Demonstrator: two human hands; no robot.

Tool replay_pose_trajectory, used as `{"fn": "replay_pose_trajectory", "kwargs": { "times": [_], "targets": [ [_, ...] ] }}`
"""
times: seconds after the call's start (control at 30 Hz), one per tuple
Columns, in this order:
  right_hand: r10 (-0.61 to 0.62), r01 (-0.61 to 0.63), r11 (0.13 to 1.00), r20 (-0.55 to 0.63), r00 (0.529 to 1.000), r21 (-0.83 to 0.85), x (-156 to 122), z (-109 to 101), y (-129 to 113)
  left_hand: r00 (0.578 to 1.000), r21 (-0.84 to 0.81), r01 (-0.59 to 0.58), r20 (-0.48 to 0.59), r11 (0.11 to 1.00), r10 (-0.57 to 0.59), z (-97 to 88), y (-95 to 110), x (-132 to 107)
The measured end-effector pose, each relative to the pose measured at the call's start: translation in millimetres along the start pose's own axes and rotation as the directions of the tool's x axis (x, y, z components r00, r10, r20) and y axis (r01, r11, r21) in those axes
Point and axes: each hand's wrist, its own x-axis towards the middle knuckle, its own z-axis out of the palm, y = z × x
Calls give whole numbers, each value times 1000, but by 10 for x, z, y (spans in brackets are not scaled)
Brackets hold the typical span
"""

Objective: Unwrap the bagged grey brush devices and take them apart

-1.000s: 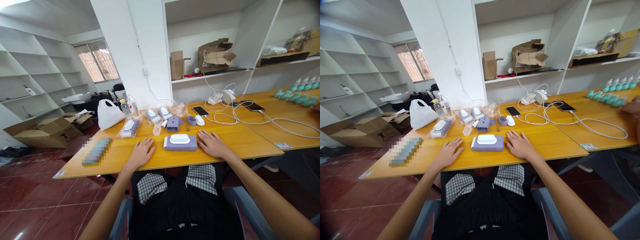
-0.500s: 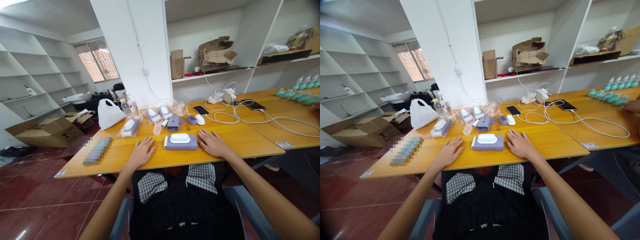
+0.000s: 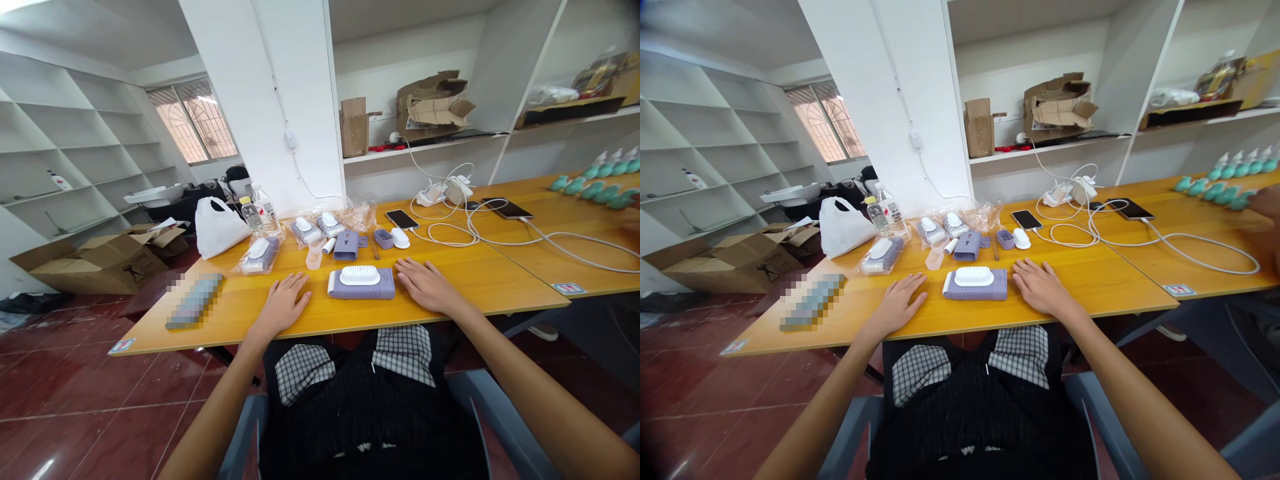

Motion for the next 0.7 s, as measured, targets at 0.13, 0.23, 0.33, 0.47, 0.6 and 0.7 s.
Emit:
{"fn": "replay_pose_trajectory", "kwargs": {
  "times": [0.13,0.23,0.33,0.47,0.6,0.7],
  "targets": [
    [42,-43,994,8,999,101,9,-39,-26,996,-31,-65,-71,997,62,-44,59,-12],
    [82,-87,983,39,996,160,73,-109,-58,989,-107,-121,-98,987,111,-82,161,17],
    [25,-55,968,126,992,243,184,-221,-117,983,-211,-180,-67,961,169,-133,303,119],
    [-109,52,935,143,984,352,296,-286,-233,980,-399,-180,6,899,199,-149,422,313],
    [-142,106,959,121,982,262,277,-197,-321,986,-479,-131,31,868,166,-52,414,394],
    [-161,139,961,75,984,240,227,-138,-337,984,-438,-152,15,886,176,-1,399,372]
  ]
}}
